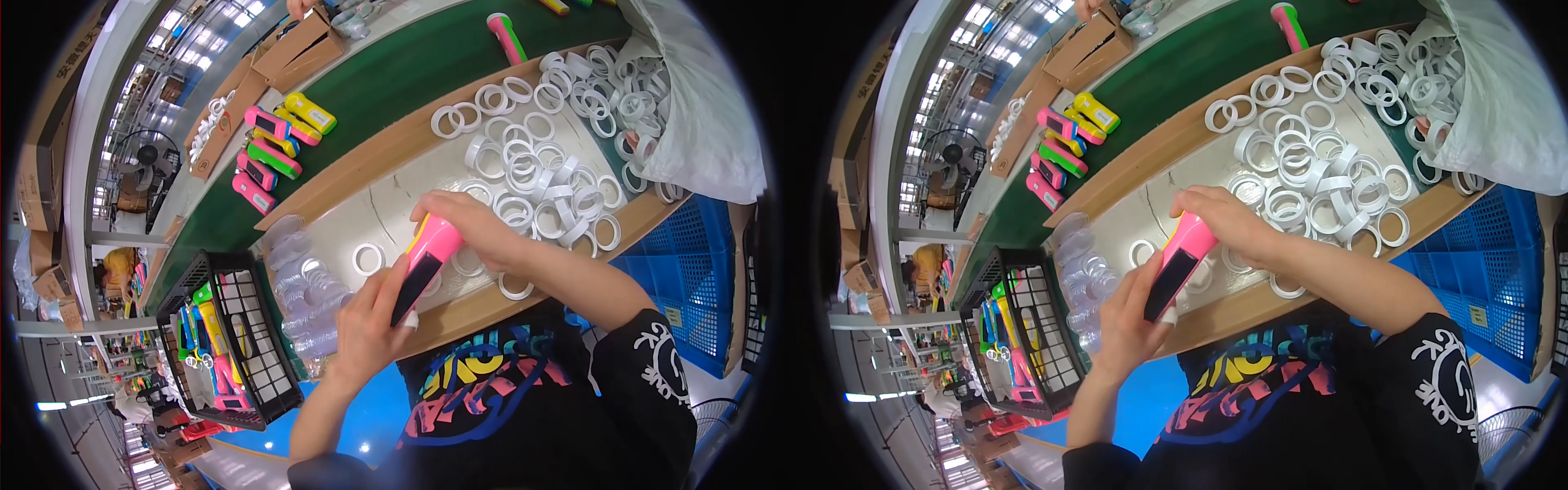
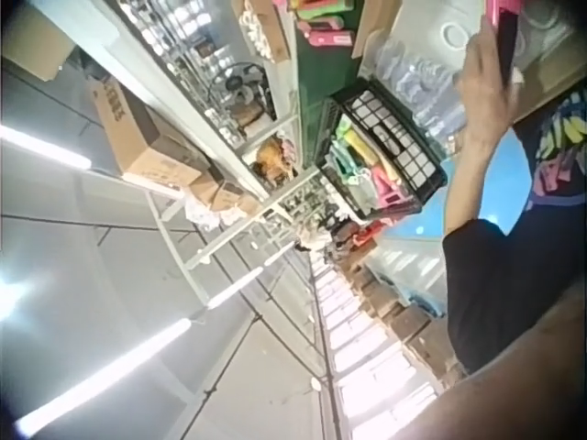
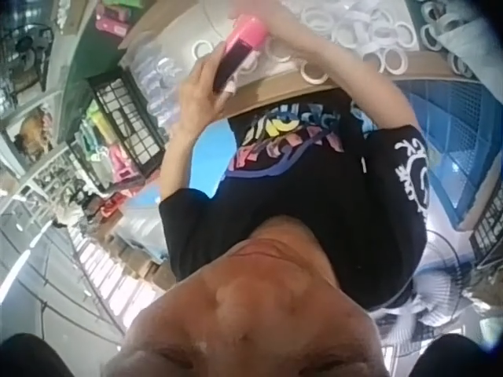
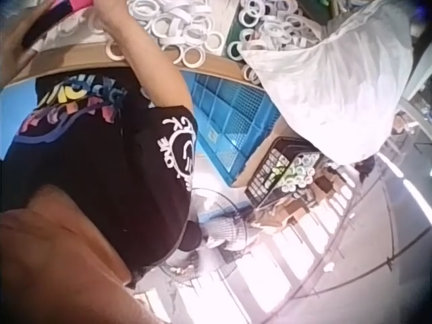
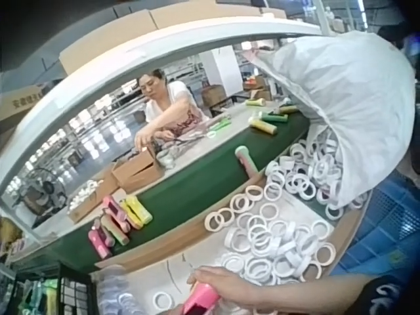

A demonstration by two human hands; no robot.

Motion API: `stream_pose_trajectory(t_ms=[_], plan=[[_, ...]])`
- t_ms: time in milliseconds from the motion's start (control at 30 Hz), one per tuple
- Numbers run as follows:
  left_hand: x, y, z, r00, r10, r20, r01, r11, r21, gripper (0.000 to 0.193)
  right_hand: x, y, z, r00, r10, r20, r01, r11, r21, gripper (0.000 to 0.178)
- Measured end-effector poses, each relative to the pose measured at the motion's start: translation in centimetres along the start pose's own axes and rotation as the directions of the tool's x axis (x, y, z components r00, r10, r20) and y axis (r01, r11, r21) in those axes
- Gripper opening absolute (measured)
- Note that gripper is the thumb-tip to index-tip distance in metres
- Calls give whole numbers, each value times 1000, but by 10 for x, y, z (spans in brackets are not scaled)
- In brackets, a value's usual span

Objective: Assembling various colored plastic flashlights on an assembly line.

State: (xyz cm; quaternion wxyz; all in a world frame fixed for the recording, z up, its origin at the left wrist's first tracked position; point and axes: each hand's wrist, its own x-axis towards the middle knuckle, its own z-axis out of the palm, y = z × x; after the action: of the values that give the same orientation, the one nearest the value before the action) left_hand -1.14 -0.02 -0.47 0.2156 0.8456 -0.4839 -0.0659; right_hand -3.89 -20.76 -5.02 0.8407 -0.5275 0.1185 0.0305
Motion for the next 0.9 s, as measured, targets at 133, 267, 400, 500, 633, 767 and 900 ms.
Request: stream_pose_trajectory(t_ms=[133, 267, 400, 500, 633, 767, 900], plan=[[-18, 4, 20, 973, -227, -47, 165, 821, -546, 72, -12, -13, -2, 993, -22, 116, -15, 952, 306, 43], [-27, 13, 49, 912, -270, 307, 216, -321, -922, 78, -25, 6, 2, 961, -214, 176, 119, 893, 433, 47], [-37, 23, 70, 937, 61, 343, 268, -754, -599, 73, -28, 12, 16, 962, -242, 128, 120, 791, 599, 33], [-41, 22, 60, 819, -382, 428, 467, 11, -884, 69, -31, 10, 19, 979, -187, 86, 148, 931, 334, 27], [-22, 37, 53, 895, -317, -313, 154, 880, -449, 59, -39, 0, 33, 985, -168, -45, 174, 962, 210, 25], [-31, 54, 47, 890, -317, 328, 243, -277, -929, 55, -42, -4, 39, 984, -140, 107, 74, 880, 469, 26], [-39, 61, 49, 917, -174, 358, 267, -398, -878, 57, -49, -7, 40, 985, -132, 108, 86, 931, 355, 27]])
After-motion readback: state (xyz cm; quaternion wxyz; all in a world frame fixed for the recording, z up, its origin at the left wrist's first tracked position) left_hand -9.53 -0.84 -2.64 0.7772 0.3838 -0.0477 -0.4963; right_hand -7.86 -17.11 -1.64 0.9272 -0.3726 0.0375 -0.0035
